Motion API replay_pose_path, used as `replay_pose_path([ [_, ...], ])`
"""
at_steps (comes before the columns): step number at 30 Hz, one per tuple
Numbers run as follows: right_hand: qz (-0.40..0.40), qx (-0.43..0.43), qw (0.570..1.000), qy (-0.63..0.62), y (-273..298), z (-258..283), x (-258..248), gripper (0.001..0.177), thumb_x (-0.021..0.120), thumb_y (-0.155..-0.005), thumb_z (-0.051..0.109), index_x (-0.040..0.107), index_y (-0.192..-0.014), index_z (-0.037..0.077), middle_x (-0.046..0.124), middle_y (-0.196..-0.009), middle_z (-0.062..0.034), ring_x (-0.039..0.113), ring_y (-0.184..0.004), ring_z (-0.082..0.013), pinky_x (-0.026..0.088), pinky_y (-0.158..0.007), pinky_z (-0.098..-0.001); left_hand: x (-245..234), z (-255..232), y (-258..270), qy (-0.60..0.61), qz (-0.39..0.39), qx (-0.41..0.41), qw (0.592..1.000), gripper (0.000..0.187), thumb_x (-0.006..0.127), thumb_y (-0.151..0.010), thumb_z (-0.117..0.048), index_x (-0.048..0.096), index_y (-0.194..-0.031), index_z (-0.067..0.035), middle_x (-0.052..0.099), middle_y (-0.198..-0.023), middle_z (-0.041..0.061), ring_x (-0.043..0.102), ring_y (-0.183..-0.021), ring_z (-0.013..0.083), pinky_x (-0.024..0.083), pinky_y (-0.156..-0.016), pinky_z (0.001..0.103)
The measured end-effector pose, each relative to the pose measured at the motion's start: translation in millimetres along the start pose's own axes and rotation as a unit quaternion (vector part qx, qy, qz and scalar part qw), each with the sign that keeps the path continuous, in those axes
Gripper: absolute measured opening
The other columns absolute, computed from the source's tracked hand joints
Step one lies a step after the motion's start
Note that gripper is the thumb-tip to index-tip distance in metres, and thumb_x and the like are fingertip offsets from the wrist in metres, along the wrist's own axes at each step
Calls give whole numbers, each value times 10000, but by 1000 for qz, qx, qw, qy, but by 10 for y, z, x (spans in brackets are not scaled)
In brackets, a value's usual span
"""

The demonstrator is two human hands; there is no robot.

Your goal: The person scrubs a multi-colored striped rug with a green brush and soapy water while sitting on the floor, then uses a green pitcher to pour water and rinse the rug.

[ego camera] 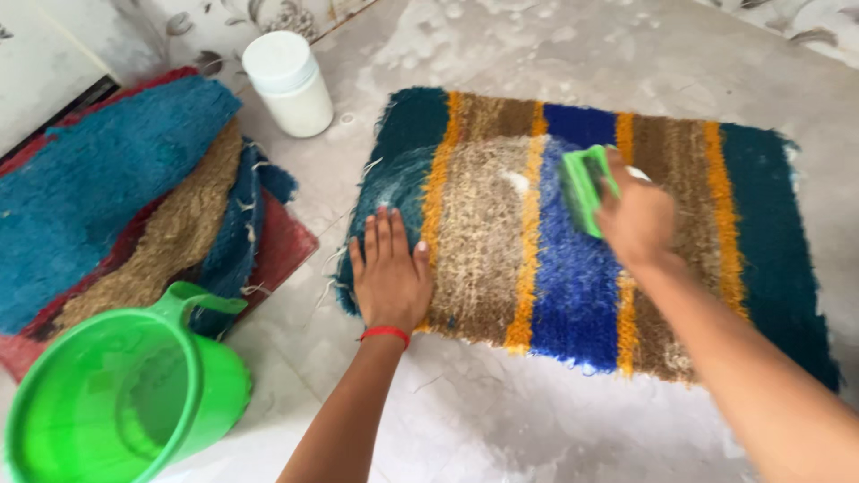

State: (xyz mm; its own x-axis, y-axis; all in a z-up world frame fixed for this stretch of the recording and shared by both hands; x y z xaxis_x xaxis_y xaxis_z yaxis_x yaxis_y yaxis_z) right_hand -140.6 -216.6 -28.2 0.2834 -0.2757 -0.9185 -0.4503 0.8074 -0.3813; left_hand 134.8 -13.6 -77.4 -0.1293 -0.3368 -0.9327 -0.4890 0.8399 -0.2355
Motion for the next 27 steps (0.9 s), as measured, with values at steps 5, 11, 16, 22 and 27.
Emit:
replay_pose_path([
  [5, 14, -61, 990, -126, 175, 1103, 476, 429, 688, -926, 130, 615, -1349, 131, 734, -848, -113, 658, -542, -195, 560, -485, -349, -54, -58, 11, -8, 3, -11, 1000, 673, 360, -1023, -431, 319, -1560, -27, 292, -1645, 123, 235, -1514, 301, 124, -1214, 513],
  [11, -36, -56, 993, -98, 1203, 404, -427, 633, 710, -803, 119, 599, -1420, 209, 768, -904, -141, 701, -634, -245, 586, -543, -393, -29, -163, -98, -40, 10, 6, 999, 678, 400, -995, -418, 338, -1537, -15, 314, -1630, 143, 251, -1504, 299, 134, -1210, 522],
  [16, -31, 126, 991, 15, 474, -647, -282, 551, 681, -1025, 174, 589, -1569, 165, 704, -713, -115, 660, -542, -258, 517, -482, -397, 103, -597, -285, 45, 30, 91, 994, 641, 428, -991, -367, 354, -1540, -45, 320, -1637, 135, 253, -1517, 292, 161, -1220, 482],
  [22, 11, 6, 994, -113, 443, 367, 293, 529, 672, -987, 127, 577, -1506, 152, 750, -814, -123, 667, -513, -216, 564, -457, -341, 345, -1255, -419, 117, 77, 123, 983, 595, 412, -1003, -315, 368, -1541, -64, 329, -1634, 117, 250, -1520, 277, 158, -1233, 445],
  [27, -68, 1, 997, -36, 1228, -388, -631, 647, 667, -808, 121, 606, -1445, 217, 785, -974, -128, 712, -662, -265, 575, -592, -389, 365, -1319, -373, 89, 62, 146, 983, 577, 412, -1001, -310, 401, -1524, -69, 349, -1620, 100, 266, -1514, 269, 168, -1236, 433],
])
Point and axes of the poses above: each hand's wrist, its own y-axis away from the middle knuckle, its own x-axis out of the palm, z = x × y, the point moved 10 cm from there along -y, towards the middle knuckle
